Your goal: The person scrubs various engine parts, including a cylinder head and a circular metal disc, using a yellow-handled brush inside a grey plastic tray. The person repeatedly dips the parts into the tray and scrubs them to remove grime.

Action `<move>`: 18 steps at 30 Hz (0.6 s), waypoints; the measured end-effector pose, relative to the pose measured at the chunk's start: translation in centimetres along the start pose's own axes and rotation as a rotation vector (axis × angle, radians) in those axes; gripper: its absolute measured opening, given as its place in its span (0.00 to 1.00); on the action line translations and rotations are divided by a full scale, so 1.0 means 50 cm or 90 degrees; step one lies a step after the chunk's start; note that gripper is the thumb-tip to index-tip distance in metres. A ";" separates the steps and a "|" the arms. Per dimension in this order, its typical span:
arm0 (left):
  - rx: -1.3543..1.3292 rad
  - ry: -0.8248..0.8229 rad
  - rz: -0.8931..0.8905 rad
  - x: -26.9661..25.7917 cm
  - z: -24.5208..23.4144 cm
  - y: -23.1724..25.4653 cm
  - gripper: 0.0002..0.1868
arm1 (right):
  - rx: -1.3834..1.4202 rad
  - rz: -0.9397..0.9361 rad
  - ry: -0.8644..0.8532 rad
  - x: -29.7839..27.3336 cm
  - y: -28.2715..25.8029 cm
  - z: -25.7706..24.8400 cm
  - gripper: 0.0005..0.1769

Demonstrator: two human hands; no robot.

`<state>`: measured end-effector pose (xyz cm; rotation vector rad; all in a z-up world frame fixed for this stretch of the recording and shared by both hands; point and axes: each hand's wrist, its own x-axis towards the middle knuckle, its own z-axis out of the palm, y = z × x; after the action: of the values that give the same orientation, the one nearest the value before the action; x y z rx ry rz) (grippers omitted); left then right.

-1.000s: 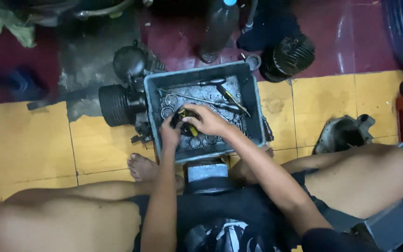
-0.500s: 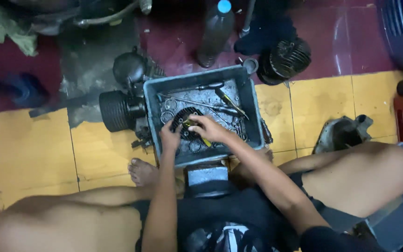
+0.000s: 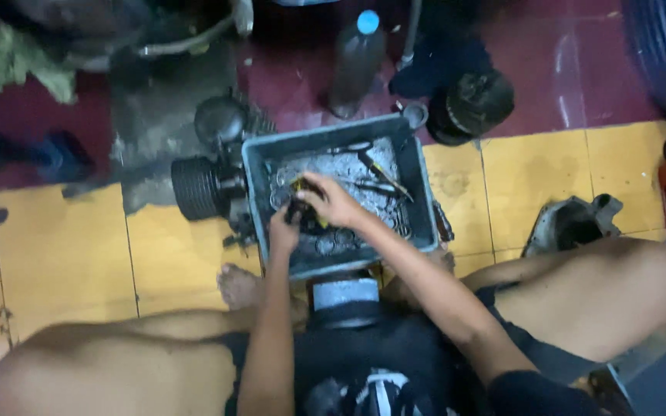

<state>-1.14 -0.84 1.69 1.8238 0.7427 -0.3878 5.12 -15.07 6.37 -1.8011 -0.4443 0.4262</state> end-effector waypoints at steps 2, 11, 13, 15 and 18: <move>0.002 -0.008 -0.021 0.015 0.009 -0.058 0.13 | -0.028 -0.019 0.011 -0.038 0.004 0.034 0.22; -0.049 -0.025 0.001 0.055 0.034 -0.120 0.25 | 0.015 -0.002 0.015 -0.018 0.019 0.036 0.21; -0.052 -0.015 -0.008 0.078 0.046 -0.163 0.25 | 0.019 -0.006 -0.001 -0.035 0.063 0.049 0.19; -0.083 -0.007 -0.015 0.120 0.064 -0.231 0.24 | -0.023 -0.028 0.021 -0.086 0.087 0.074 0.23; -0.090 -0.030 -0.080 0.019 0.013 -0.090 0.29 | 0.009 -0.023 0.007 -0.065 0.032 0.065 0.22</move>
<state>-3.29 -0.15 -2.35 1.6359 0.8333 -0.4485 0.83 -14.41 4.20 -1.7778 -0.4646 0.3940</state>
